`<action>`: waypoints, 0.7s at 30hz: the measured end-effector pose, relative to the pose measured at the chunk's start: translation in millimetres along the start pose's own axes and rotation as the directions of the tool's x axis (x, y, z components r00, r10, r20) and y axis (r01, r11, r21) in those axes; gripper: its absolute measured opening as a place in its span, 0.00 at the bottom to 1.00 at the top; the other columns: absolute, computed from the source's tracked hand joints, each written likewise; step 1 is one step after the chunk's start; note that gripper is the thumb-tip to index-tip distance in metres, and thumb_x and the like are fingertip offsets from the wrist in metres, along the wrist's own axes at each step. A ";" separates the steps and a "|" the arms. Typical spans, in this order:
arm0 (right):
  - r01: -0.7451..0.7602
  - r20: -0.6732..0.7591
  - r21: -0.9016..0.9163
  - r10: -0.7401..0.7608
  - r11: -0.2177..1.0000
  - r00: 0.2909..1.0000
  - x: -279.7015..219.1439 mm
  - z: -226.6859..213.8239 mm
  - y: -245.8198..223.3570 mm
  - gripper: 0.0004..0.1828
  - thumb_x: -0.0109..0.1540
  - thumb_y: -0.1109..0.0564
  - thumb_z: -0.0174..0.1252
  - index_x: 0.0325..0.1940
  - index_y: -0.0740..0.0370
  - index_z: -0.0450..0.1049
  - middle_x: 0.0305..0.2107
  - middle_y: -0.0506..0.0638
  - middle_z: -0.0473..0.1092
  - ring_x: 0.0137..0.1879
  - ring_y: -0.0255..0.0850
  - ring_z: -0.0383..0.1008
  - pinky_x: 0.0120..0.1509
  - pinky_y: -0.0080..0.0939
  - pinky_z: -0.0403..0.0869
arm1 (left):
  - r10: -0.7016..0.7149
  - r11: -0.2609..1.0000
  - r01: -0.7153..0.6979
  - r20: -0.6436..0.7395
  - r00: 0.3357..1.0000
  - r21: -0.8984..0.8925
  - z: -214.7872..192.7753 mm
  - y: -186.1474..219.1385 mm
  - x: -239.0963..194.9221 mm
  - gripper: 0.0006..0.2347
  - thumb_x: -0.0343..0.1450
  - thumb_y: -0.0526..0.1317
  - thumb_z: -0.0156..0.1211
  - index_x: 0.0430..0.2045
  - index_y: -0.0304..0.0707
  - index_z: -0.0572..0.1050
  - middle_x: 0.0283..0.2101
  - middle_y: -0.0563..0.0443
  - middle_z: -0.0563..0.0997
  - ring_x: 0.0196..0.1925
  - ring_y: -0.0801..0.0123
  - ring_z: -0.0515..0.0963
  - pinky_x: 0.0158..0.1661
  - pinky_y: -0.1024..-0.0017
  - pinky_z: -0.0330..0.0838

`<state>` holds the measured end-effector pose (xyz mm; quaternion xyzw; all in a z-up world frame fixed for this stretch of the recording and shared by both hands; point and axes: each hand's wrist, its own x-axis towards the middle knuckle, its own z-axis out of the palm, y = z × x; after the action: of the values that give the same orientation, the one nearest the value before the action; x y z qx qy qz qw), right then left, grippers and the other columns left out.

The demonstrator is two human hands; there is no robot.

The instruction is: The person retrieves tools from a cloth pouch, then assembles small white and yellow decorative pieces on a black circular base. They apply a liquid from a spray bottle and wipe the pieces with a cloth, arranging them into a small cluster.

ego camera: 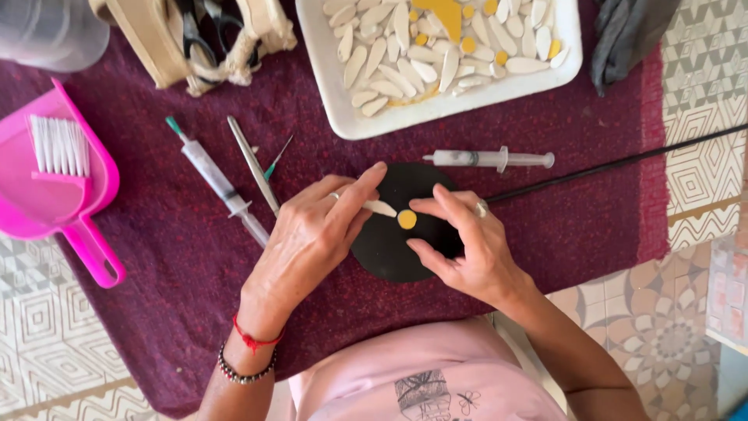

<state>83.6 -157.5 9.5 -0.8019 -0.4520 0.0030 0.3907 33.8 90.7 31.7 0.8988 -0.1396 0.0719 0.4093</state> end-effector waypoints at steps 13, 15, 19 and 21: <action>-0.073 -0.059 -0.018 0.072 0.997 0.996 -1.2 14.1 3.0 0.37 0.66 0.64 0.68 0.72 0.69 0.55 0.46 0.56 0.79 0.50 0.47 0.79 0.61 0.47 0.76 | -0.030 0.997 0.032 0.035 0.999 -0.073 2.5 -3.9 -1.3 0.19 0.78 0.32 0.56 0.65 0.31 0.62 0.47 0.44 0.82 0.48 0.61 0.80 0.46 0.64 0.77; -0.069 -0.062 -0.020 0.068 0.997 0.996 -0.7 14.7 4.2 0.36 0.66 0.63 0.68 0.72 0.69 0.56 0.46 0.56 0.79 0.50 0.47 0.79 0.60 0.47 0.76 | -0.030 0.997 0.033 0.036 0.999 -0.076 1.7 -4.2 -0.8 0.19 0.78 0.31 0.56 0.65 0.31 0.62 0.48 0.44 0.82 0.49 0.61 0.80 0.47 0.64 0.77; -0.076 -0.059 -0.006 0.076 0.997 0.995 -1.5 14.5 3.3 0.37 0.66 0.63 0.68 0.72 0.69 0.55 0.46 0.56 0.79 0.50 0.47 0.79 0.60 0.47 0.77 | -0.065 0.992 0.073 0.077 0.995 -0.101 -3.3 -3.7 -2.7 0.21 0.77 0.31 0.55 0.66 0.31 0.61 0.53 0.41 0.79 0.52 0.57 0.79 0.50 0.62 0.76; -0.079 -0.059 0.007 0.079 0.997 0.995 -0.1 14.2 4.9 0.37 0.66 0.63 0.68 0.73 0.69 0.55 0.47 0.56 0.79 0.51 0.47 0.79 0.61 0.47 0.76 | -0.075 0.990 0.085 0.095 0.993 -0.111 -6.6 -6.3 -2.7 0.22 0.76 0.30 0.55 0.67 0.30 0.60 0.56 0.39 0.78 0.53 0.54 0.78 0.52 0.61 0.74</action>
<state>82.0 -150.1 -3.5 -0.8180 -0.4081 -0.0042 0.4053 33.1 100.2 30.9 0.8809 -0.1259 0.0063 0.4562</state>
